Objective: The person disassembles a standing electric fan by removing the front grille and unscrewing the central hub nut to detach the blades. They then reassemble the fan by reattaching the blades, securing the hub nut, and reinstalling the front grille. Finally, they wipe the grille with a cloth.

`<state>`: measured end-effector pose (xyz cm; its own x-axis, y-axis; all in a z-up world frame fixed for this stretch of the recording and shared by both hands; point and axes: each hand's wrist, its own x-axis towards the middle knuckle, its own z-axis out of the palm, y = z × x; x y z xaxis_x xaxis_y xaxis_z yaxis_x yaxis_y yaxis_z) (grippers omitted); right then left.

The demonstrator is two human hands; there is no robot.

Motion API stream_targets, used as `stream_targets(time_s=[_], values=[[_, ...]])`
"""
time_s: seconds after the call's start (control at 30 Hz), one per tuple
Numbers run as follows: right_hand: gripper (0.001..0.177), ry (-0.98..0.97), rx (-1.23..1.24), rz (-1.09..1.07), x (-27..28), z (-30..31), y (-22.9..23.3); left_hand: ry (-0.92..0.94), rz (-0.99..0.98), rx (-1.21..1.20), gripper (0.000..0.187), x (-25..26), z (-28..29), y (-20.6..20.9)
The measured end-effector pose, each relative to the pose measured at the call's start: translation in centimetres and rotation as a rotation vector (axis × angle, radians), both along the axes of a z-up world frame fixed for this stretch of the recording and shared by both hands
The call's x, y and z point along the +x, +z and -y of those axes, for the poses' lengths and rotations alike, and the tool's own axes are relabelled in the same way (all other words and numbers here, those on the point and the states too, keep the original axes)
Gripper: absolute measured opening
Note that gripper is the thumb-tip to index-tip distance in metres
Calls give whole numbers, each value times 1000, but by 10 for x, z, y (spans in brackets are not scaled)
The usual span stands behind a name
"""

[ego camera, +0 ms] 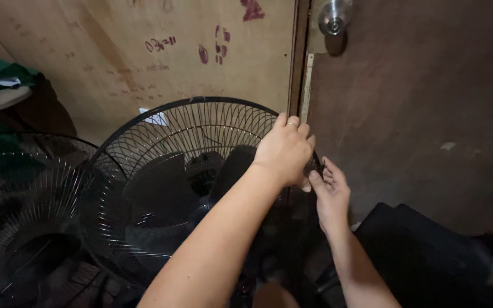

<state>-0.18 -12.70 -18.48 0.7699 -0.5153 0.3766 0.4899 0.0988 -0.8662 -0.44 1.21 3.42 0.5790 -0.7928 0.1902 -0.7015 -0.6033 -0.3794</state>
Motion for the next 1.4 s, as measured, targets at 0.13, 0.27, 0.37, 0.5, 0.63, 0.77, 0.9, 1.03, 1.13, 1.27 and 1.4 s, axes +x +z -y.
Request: stream_targets(time_s=[0.13,0.27,0.37,0.5,0.63,0.77,0.9,1.03,1.13,1.27,1.4], values=[[48,26,-80,114,6,2,7,-25,1,-35,93,6,-7,3],[46,37,-75,123,8,-6,8,-9,-7,-5,93,9,-14,5],[45,79,-47,86,3,3,7,-14,0,-11,95,5,-10,6],[34,339,229,-84,1,35,12,-12,10,-34,96,-4,-10,10],[23,746,380,-58,-2,64,15,-123,29,-129,98,-19,-27,9],[36,945,336,-123,-13,57,15,-243,36,-212,93,-38,-56,6],[59,1212,330,-109,-41,35,15,-388,51,-287,92,-58,-85,3],[85,1294,270,-129,-67,11,18,-447,19,-344,71,-74,-106,0],[99,1196,179,-138,-85,-9,25,-335,55,-452,44,-86,-114,-6],[103,1151,205,-59,-104,-28,36,-85,248,-751,24,-102,-104,-20],[110,1191,183,-48,-121,-38,43,92,244,-917,25,-109,-94,-30]])
